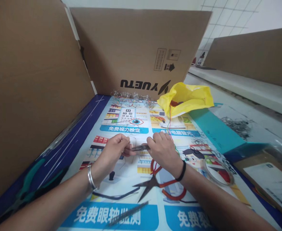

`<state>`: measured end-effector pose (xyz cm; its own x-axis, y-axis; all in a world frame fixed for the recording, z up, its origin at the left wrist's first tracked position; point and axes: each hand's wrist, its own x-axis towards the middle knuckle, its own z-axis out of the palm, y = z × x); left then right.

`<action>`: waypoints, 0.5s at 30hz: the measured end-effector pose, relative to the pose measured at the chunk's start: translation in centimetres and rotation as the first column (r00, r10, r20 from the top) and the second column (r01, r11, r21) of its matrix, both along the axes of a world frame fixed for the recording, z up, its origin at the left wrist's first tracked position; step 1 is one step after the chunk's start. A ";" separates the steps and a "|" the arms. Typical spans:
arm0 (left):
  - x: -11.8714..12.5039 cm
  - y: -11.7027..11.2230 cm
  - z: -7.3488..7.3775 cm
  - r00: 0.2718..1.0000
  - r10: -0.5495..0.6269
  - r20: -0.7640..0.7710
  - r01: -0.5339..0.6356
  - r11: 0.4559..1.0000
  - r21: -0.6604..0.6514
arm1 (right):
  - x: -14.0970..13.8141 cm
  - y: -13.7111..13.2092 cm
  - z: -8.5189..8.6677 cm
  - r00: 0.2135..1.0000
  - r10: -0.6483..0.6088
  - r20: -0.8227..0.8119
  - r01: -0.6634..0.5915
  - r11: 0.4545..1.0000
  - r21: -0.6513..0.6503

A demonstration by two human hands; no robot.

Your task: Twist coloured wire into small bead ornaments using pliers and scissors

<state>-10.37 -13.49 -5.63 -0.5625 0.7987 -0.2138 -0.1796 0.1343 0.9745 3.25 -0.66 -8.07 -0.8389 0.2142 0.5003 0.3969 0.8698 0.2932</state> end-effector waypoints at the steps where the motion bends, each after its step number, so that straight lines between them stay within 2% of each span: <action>1: 0.0 0.0 0.0 1.000 -0.001 -0.006 0.001 1.000 -0.003 | 0.0 0.0 0.1 1.000 -0.003 -0.008 0.003 1.000 0.016; 7: 0.1 -0.1 0.2 1.000 -0.002 -0.012 0.002 1.000 -0.012 | 0.1 0.0 0.1 1.000 -0.006 -0.018 0.007 0.999 0.039; 15: 0.1 -0.2 -0.1 0.998 0.029 -0.051 -0.026 0.998 0.053 | -0.1 0.1 -0.3 0.999 -0.020 0.046 0.023 0.998 -0.059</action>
<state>-10.28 -13.66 -5.72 -0.5935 0.7922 -0.1423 -0.1315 0.0790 0.9882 3.14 -0.56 -8.36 -0.8554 0.2606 0.4477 0.4032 0.8775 0.2597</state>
